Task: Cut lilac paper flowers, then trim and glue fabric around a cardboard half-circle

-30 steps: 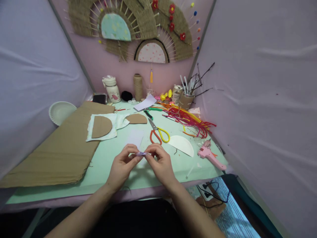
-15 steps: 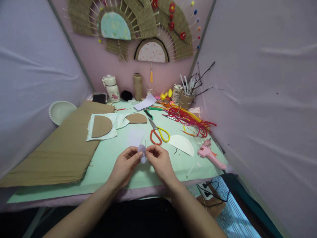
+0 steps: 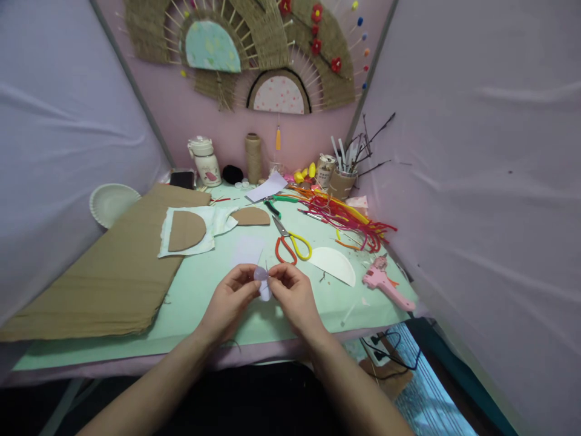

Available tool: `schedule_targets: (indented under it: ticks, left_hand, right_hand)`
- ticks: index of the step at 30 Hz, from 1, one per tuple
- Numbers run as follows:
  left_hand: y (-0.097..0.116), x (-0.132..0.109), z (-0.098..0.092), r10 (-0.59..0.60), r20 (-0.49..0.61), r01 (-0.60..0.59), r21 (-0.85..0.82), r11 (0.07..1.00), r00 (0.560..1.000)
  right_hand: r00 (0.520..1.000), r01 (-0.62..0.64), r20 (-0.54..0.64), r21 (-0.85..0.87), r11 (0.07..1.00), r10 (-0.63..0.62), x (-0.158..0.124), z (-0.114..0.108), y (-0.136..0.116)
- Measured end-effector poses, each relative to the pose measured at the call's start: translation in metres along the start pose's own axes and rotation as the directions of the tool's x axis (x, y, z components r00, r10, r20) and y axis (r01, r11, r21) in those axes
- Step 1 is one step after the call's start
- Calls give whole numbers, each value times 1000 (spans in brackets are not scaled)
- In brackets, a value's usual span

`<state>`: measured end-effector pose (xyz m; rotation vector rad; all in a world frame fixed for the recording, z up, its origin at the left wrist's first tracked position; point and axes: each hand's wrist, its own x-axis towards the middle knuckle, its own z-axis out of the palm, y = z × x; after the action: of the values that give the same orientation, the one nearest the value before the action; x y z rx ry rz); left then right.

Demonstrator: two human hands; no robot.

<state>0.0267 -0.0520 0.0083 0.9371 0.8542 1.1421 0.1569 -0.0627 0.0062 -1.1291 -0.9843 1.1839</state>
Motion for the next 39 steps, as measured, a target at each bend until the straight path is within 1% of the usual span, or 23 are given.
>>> schedule_targets:
  ticks: [7,10,13,17,19,21,24,26,28,31,35,39]
  left_hand:
    - [4,-2,0,-77,79,90,-169,981,994]
    - [6,-4,-1,-90,104,108,-183,977,990]
    - [9,-5,-3,-115,153,141,-173,975,981]
    - [11,-5,-6,-166,221,209,-187,960,961]
    - [11,-4,-7,-210,222,255,-202,946,952]
    - [11,-2,-8,-254,213,303,-243,921,943]
    - [11,1,-10,-317,239,385,-348,855,918]
    - [11,2,-11,-355,263,437,-410,801,897]
    - [12,3,-11,-391,275,477,-450,754,878]
    - [14,2,-9,-428,289,516,-482,708,856]
    - [17,0,-7,-437,289,524,-487,699,852]
    - [16,-1,-8,-411,289,501,-455,736,865]
  right_hand:
    - [995,-89,53,153,984,82,-3,0,-4]
    - [991,-122,72,198,973,109,-5,0,-9]
    - [987,-156,87,242,958,138,-6,0,-14]
    - [977,-207,116,284,936,181,-7,0,-17]
    - [974,-215,138,279,936,182,-7,-2,-17]
    - [975,-184,164,240,953,147,-6,-5,-15]
    - [977,-59,210,135,989,29,-4,-10,-12]
    - [972,21,231,73,997,-37,-3,-12,-10]
    - [969,68,235,22,997,-71,-2,-13,-9]
    - [970,140,206,-51,989,-126,-2,-13,-11]
    - [964,224,174,-123,967,-201,-3,-12,-13]
    - [966,201,184,-99,975,-180,-3,-13,-13]
